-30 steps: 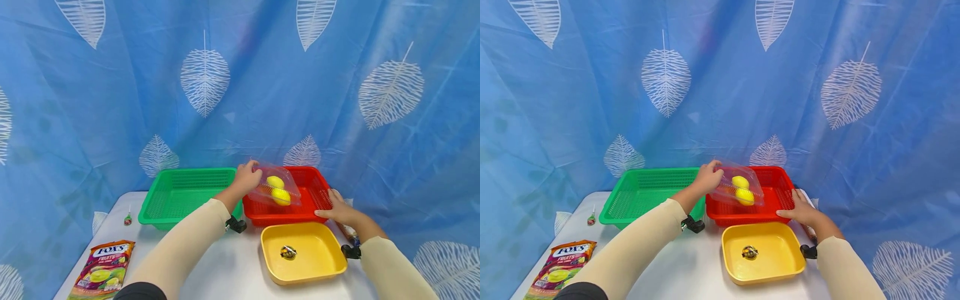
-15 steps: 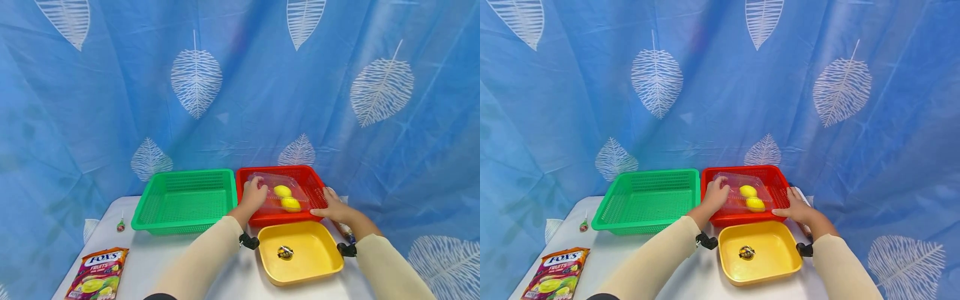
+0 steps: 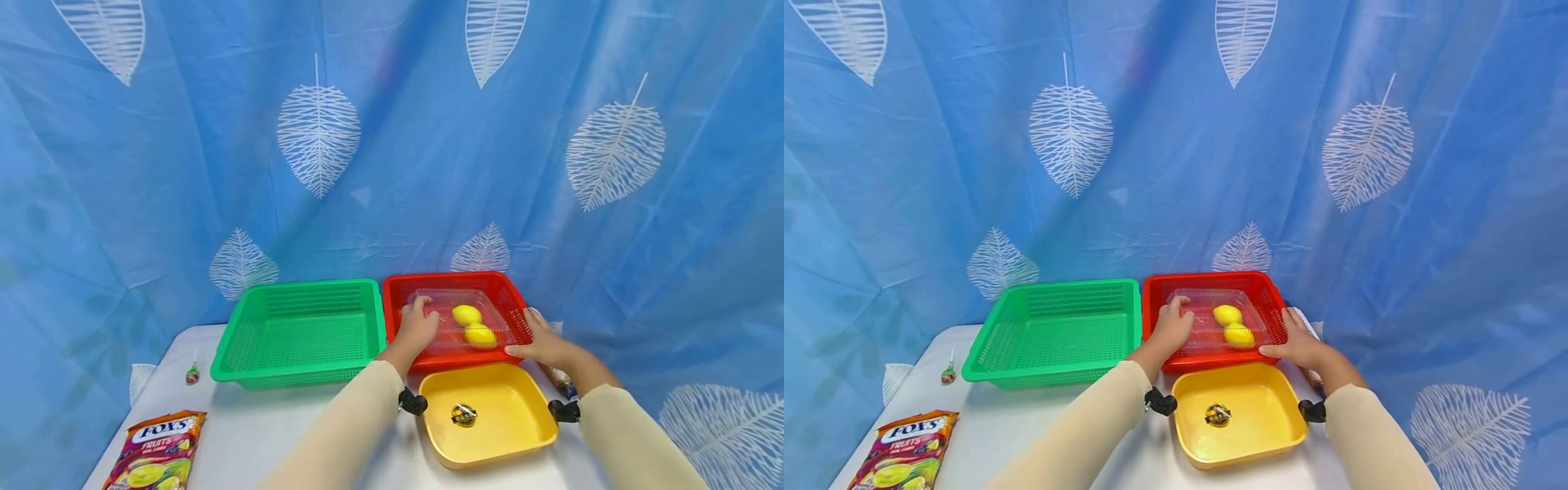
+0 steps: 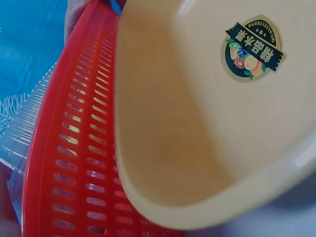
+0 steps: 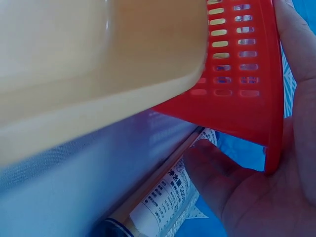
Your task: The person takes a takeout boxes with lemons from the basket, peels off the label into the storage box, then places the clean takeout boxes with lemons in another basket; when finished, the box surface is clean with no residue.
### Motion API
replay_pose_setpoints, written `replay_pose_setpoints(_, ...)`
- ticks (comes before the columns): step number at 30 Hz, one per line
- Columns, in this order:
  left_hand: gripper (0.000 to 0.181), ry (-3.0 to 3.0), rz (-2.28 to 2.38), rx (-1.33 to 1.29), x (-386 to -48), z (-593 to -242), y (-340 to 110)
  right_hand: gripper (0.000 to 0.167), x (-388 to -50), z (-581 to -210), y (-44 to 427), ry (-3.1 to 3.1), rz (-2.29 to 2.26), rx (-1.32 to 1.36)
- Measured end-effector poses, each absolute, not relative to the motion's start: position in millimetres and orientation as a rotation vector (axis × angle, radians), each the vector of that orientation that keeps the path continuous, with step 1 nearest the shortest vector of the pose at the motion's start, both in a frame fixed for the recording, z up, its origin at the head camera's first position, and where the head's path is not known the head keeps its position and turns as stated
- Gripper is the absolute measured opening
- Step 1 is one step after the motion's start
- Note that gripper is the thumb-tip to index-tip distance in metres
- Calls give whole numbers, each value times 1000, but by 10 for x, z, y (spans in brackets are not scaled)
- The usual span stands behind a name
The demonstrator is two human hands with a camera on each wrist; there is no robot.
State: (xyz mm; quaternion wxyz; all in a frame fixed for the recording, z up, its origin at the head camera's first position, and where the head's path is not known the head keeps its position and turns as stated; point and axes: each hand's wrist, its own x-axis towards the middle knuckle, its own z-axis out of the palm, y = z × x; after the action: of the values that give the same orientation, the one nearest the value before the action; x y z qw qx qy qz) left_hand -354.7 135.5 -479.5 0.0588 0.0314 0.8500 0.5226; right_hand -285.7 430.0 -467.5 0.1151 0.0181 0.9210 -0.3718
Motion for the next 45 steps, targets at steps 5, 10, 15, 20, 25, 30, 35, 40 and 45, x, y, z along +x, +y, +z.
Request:
replay_pose_setpoints(5, 45, 2578, 1503, 113, -3565, -4846, 1382, 135, -2844, -4735, 4346, 2702, -1097, 76)
replay_pose_setpoints(10, 47, 2567, 1446, 116, -3563, -4808, 1401, 138, -2858, -4674, 4361, 2700, -1101, 92)
replay_pose_setpoints(15, 61, 2544, 1426, 41, -3580, -4774, 1359, 136, -2921, -4636, 4337, 2702, -1093, 77)
replay_pose_setpoints(20, 88, 2452, 1427, -94, -3588, -4784, 1326, 138, -2951, -4633, 4310, 2671, -1105, 89)
replay_pose_setpoints(25, 91, 2667, 1395, -51, -3601, -4767, 1309, 137, -2976, -4642, 4268, 2671, -1060, 79)
replay_pose_setpoints(30, 81, 2907, 1302, 181, -3574, -4641, 1232, 139, -3065, -4638, 4242, 2659, -1059, 75)
replay_pose_setpoints(35, 74, 2942, 1309, 317, -3540, -4491, 1070, 139, -3081, -4607, 4310, 2666, -1015, 80)
replay_pose_setpoints(40, 68, 2992, 1227, 491, -3588, -4311, 829, 135, -3002, -4595, 4408, 2681, -998, 101)
replay_pose_setpoints(45, 68, 3022, 1107, 539, -3595, -4170, 577, 125, -2978, -4528, 4464, 2707, -978, 62)
